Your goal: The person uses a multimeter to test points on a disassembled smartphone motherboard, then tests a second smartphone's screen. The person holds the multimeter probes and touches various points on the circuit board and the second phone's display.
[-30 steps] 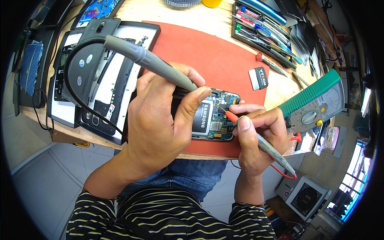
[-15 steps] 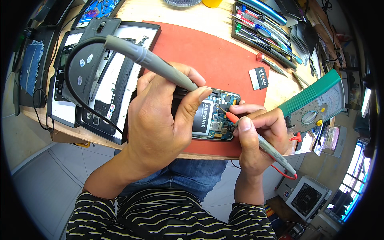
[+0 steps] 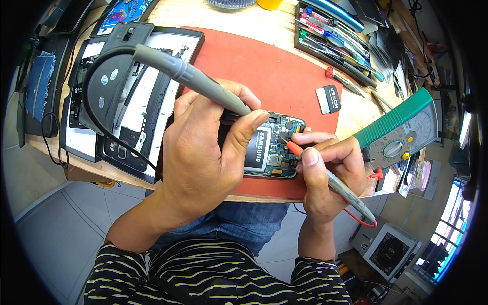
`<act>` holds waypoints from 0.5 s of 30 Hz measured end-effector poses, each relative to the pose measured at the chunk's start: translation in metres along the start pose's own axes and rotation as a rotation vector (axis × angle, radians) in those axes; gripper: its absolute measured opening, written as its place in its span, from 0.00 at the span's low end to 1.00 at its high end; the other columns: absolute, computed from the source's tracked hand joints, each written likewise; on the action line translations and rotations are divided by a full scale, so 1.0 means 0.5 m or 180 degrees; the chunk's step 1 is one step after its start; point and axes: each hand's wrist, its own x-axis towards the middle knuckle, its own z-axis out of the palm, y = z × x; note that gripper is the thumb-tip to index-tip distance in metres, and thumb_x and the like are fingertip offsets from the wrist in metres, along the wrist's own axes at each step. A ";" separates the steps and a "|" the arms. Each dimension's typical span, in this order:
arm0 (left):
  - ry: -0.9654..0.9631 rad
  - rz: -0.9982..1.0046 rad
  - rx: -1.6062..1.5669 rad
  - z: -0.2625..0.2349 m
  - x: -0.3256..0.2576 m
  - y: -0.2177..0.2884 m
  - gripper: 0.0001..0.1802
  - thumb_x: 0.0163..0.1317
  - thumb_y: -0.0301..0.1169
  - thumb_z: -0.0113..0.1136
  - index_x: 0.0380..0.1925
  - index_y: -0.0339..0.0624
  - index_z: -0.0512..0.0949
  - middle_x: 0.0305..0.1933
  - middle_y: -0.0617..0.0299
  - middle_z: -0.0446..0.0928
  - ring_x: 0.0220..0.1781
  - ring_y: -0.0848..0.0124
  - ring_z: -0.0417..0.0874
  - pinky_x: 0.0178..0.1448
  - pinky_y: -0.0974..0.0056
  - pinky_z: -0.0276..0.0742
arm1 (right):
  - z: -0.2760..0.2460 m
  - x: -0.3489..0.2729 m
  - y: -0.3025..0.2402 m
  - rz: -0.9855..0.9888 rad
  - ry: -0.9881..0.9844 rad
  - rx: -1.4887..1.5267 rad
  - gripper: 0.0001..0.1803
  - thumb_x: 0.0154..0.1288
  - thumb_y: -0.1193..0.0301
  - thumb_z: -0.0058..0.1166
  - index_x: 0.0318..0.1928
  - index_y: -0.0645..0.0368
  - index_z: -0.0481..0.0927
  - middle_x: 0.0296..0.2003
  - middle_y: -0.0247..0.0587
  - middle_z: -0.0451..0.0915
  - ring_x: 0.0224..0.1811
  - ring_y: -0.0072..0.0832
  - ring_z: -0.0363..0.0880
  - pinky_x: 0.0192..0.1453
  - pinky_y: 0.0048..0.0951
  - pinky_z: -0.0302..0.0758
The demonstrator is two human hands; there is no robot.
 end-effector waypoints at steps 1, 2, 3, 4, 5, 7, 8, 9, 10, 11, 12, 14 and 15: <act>-0.0006 0.0003 0.0004 0.000 0.000 0.000 0.08 0.66 0.20 0.60 0.43 0.33 0.73 0.42 0.58 0.76 0.47 0.68 0.84 0.50 0.69 0.79 | 0.000 0.000 0.000 -0.0009 -0.0007 -0.0002 0.08 0.64 0.78 0.59 0.33 0.64 0.71 0.33 0.53 0.81 0.43 0.32 0.83 0.54 0.36 0.78; -0.0012 0.0005 0.0007 -0.001 0.000 0.000 0.08 0.66 0.20 0.60 0.43 0.33 0.73 0.42 0.59 0.76 0.47 0.68 0.84 0.50 0.69 0.79 | 0.000 0.001 0.001 -0.0053 -0.0016 -0.0051 0.08 0.64 0.78 0.59 0.33 0.64 0.71 0.33 0.53 0.81 0.43 0.32 0.83 0.54 0.37 0.78; -0.0033 0.0000 0.0026 -0.001 0.000 0.000 0.08 0.66 0.21 0.60 0.43 0.33 0.73 0.42 0.58 0.76 0.47 0.68 0.84 0.50 0.69 0.79 | 0.001 0.000 0.001 -0.0081 -0.0012 -0.0045 0.08 0.63 0.78 0.59 0.33 0.63 0.71 0.32 0.52 0.81 0.43 0.32 0.83 0.54 0.37 0.78; -0.0031 0.0001 0.0028 -0.001 0.000 0.000 0.08 0.66 0.21 0.60 0.43 0.33 0.73 0.42 0.58 0.77 0.47 0.68 0.84 0.50 0.69 0.80 | 0.001 0.000 0.001 -0.0031 -0.0010 -0.0003 0.08 0.63 0.78 0.59 0.33 0.63 0.71 0.32 0.52 0.81 0.43 0.32 0.83 0.54 0.37 0.78; -0.0029 0.0002 0.0030 -0.001 0.000 0.001 0.08 0.66 0.21 0.60 0.43 0.33 0.73 0.42 0.58 0.77 0.47 0.68 0.84 0.50 0.69 0.80 | 0.001 0.000 0.001 -0.0027 -0.0010 -0.0005 0.08 0.63 0.78 0.59 0.33 0.63 0.71 0.33 0.52 0.81 0.43 0.32 0.83 0.54 0.37 0.78; 0.0003 -0.0001 0.0007 0.000 0.001 0.001 0.08 0.66 0.21 0.60 0.43 0.33 0.73 0.42 0.58 0.77 0.47 0.68 0.85 0.50 0.69 0.80 | 0.001 0.000 0.001 0.0004 0.0006 -0.0003 0.08 0.63 0.79 0.58 0.33 0.63 0.71 0.33 0.52 0.81 0.43 0.31 0.83 0.53 0.36 0.78; -0.0008 -0.0017 0.0002 0.000 0.000 0.001 0.08 0.66 0.21 0.60 0.43 0.33 0.73 0.42 0.59 0.77 0.47 0.68 0.85 0.50 0.69 0.80 | 0.001 -0.001 0.000 0.0011 0.0015 -0.0050 0.08 0.63 0.79 0.58 0.33 0.63 0.71 0.33 0.53 0.81 0.42 0.31 0.83 0.53 0.35 0.78; -0.0007 -0.0008 0.0016 -0.001 0.000 0.001 0.08 0.66 0.21 0.60 0.43 0.33 0.73 0.42 0.59 0.77 0.47 0.68 0.85 0.50 0.69 0.80 | 0.001 0.000 -0.001 0.0024 0.0008 -0.0011 0.08 0.63 0.78 0.59 0.33 0.63 0.71 0.33 0.53 0.81 0.43 0.31 0.83 0.52 0.35 0.79; -0.0006 0.0002 0.0029 -0.001 0.001 0.001 0.08 0.66 0.21 0.60 0.43 0.33 0.73 0.42 0.58 0.77 0.47 0.68 0.85 0.50 0.69 0.80 | 0.000 0.000 -0.001 0.0016 -0.0007 -0.0022 0.08 0.63 0.78 0.59 0.33 0.63 0.71 0.33 0.53 0.81 0.43 0.31 0.83 0.52 0.34 0.79; -0.0008 0.0007 0.0033 -0.001 0.001 0.001 0.08 0.66 0.21 0.60 0.43 0.33 0.73 0.41 0.58 0.77 0.47 0.68 0.85 0.50 0.69 0.80 | 0.000 0.000 -0.001 0.0009 -0.0021 -0.0032 0.08 0.63 0.78 0.59 0.33 0.63 0.71 0.33 0.53 0.81 0.43 0.31 0.83 0.51 0.33 0.79; -0.0010 0.0013 0.0038 -0.001 0.001 0.001 0.08 0.66 0.21 0.60 0.43 0.33 0.73 0.41 0.58 0.77 0.47 0.68 0.85 0.50 0.69 0.80 | 0.000 0.000 -0.001 -0.0045 -0.0036 -0.0071 0.08 0.64 0.78 0.59 0.33 0.63 0.71 0.34 0.53 0.82 0.43 0.31 0.83 0.50 0.33 0.79; -0.0013 -0.0008 0.0020 -0.001 0.001 0.002 0.08 0.66 0.21 0.60 0.43 0.33 0.73 0.41 0.58 0.77 0.47 0.68 0.85 0.49 0.70 0.79 | 0.001 -0.001 -0.002 0.0029 0.0005 -0.0045 0.09 0.64 0.76 0.60 0.33 0.63 0.71 0.33 0.52 0.81 0.43 0.32 0.83 0.47 0.30 0.79; -0.0002 -0.0012 0.0006 -0.001 0.001 0.002 0.08 0.66 0.21 0.60 0.43 0.33 0.73 0.41 0.58 0.77 0.47 0.68 0.85 0.49 0.70 0.79 | 0.001 -0.001 -0.002 0.0058 0.0014 -0.0006 0.09 0.64 0.77 0.60 0.33 0.63 0.71 0.33 0.51 0.81 0.43 0.31 0.83 0.47 0.30 0.79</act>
